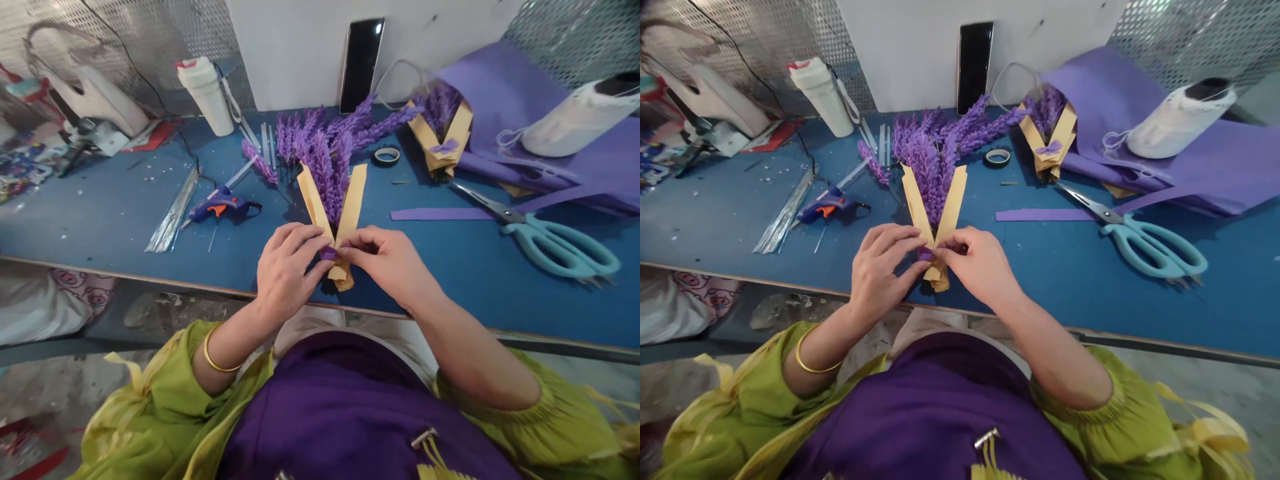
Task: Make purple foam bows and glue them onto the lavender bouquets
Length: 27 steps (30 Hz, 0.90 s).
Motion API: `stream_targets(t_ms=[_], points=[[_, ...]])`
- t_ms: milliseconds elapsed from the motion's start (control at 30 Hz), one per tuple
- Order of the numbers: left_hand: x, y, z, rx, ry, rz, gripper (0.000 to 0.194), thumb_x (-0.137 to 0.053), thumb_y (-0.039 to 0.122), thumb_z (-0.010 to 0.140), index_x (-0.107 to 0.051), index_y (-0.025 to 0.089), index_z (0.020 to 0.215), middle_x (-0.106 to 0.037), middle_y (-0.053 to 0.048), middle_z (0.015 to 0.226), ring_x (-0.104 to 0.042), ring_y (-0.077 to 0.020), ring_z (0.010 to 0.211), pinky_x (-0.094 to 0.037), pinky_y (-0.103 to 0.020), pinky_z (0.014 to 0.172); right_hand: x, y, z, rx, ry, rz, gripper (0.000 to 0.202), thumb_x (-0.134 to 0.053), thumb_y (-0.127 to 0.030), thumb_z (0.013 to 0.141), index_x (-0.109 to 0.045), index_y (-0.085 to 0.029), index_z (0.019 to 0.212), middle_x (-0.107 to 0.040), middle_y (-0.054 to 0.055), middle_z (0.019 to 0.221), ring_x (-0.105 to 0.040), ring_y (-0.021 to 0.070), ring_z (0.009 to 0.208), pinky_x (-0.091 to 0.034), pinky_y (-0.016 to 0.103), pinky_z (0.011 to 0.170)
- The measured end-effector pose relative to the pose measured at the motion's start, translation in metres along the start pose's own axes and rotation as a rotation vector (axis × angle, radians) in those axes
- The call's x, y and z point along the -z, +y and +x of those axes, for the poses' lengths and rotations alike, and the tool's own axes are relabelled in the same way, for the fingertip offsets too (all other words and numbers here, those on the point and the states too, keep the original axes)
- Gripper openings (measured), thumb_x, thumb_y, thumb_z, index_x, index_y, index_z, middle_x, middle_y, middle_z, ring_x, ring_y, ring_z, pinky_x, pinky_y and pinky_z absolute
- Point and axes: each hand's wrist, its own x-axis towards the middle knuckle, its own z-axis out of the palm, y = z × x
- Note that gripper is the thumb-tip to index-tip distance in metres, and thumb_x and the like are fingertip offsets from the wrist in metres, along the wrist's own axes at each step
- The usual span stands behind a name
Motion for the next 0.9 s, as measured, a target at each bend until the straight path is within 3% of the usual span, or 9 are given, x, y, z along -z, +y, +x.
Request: stream_targets(t_ms=[200,367,633,900], points=[[-0.002,0.0,0.0,0.037,0.004,-0.007,0.024,-0.067,0.032,0.091,-0.07,0.02,0.111,-0.074,-0.007,0.112,-0.061,-0.0239,0.11,-0.046,-0.039,0.097,-0.002,-0.001,0.0,0.0,0.067,-0.094,0.009,-0.069,-0.029,0.081,-0.071,-0.02,0.078,-0.069,0.002,0.078,-0.059,0.0171,0.071,-0.043,0.031,0.068],[-0.002,0.0,-0.004,-0.06,0.041,0.015,0.013,-0.064,0.024,0.093,-0.074,0.024,0.102,-0.077,-0.002,0.107,-0.062,-0.0212,0.107,-0.045,-0.036,0.09,-0.005,0.001,-0.002,-0.031,0.136,-0.108,0.014,-0.069,-0.033,0.082,-0.069,-0.019,0.078,-0.067,0.002,0.076,-0.056,0.0152,0.066,-0.042,0.031,0.065],[-0.001,0.005,-0.006,-0.17,-0.047,0.037,0.029,-0.056,0.017,0.091,-0.069,0.021,0.116,-0.075,-0.004,0.114,-0.062,-0.0237,0.112,-0.042,-0.039,0.094,-0.004,0.005,-0.002,-0.013,0.165,-0.077,0.011,-0.07,-0.03,0.08,-0.069,-0.019,0.079,-0.066,0.002,0.076,-0.053,0.0138,0.063,-0.042,0.03,0.063],[0.002,0.009,-0.005,-0.186,-0.1,0.076,0.031,-0.056,0.022,0.086,-0.07,0.02,0.114,-0.075,-0.004,0.116,-0.062,-0.0271,0.113,-0.038,-0.042,0.097,0.0,0.005,-0.01,-0.068,0.226,0.07,0.014,-0.064,-0.034,0.086,-0.07,-0.022,0.088,-0.064,0.001,0.074,-0.054,0.0147,0.063,-0.044,0.03,0.063]])
